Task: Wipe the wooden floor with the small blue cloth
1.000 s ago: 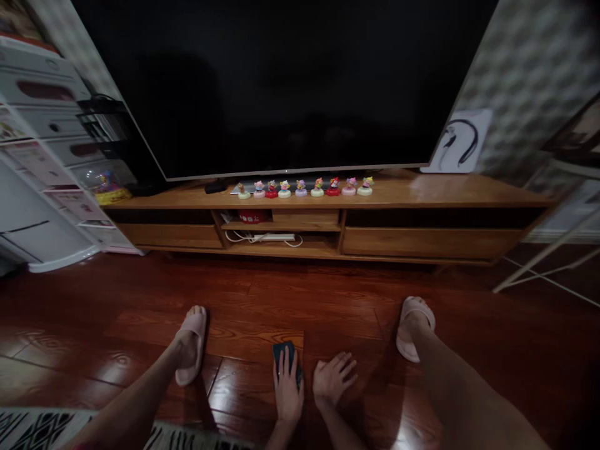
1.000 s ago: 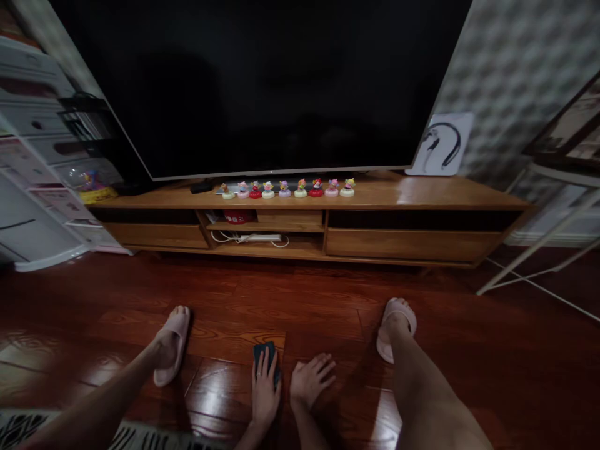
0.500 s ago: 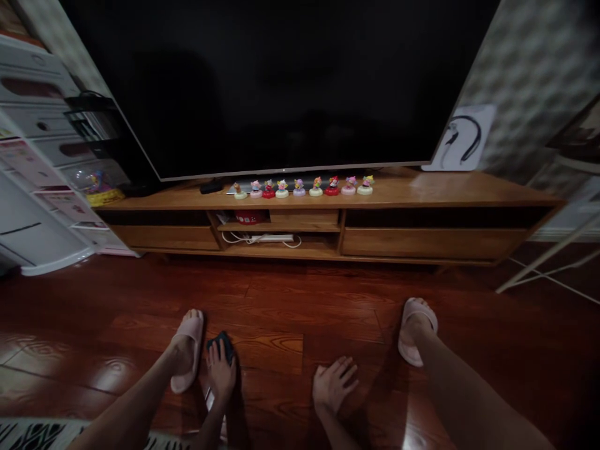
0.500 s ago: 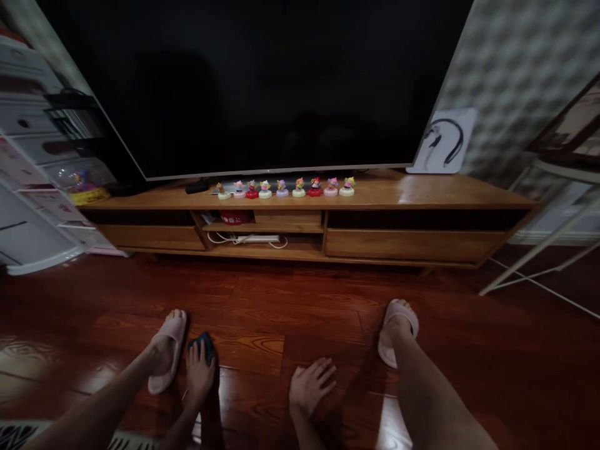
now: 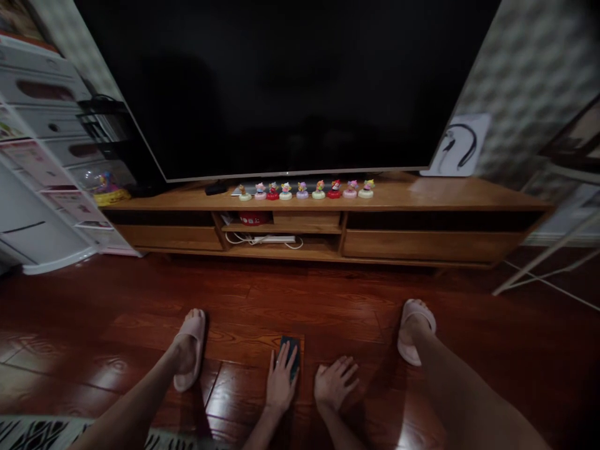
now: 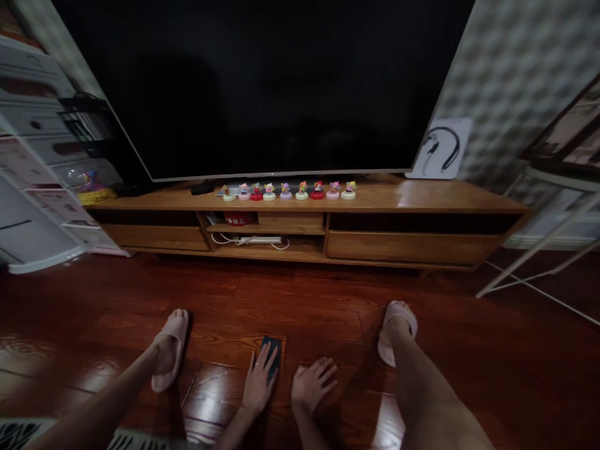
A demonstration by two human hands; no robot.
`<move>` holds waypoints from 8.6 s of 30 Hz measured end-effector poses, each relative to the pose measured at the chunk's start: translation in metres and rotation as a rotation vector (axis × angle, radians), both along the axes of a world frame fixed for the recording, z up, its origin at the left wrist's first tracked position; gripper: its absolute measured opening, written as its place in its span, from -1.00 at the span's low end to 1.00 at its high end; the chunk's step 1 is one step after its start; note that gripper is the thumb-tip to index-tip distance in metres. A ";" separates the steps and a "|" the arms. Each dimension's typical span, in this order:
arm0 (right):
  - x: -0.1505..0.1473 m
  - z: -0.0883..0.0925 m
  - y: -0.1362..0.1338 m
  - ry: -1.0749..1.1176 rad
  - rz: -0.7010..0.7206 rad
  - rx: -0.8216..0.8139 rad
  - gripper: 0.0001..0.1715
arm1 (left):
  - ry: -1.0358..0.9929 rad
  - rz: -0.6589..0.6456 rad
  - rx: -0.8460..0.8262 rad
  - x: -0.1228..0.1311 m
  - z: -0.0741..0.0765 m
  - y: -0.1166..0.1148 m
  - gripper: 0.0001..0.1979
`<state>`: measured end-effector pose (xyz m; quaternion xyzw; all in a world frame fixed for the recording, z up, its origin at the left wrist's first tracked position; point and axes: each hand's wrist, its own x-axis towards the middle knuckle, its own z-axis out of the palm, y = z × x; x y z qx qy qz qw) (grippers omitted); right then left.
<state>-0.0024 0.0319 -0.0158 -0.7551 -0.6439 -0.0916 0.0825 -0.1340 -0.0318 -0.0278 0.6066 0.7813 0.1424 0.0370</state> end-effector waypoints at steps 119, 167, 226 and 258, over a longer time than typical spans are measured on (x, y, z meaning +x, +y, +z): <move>-0.004 0.021 -0.020 0.238 1.123 -0.355 0.09 | 0.139 0.641 0.023 -0.057 0.021 -0.091 -0.41; -0.058 0.034 0.035 0.233 1.211 -0.388 -0.13 | -0.090 0.703 -0.099 -0.042 0.059 -0.087 -0.36; -0.040 -0.008 -0.007 0.300 1.121 -0.139 -0.26 | 0.109 0.731 -0.068 -0.040 0.052 -0.083 -0.41; 0.095 -0.016 0.127 0.409 0.543 0.017 -0.27 | 0.111 0.723 -0.075 -0.040 0.054 -0.080 -0.39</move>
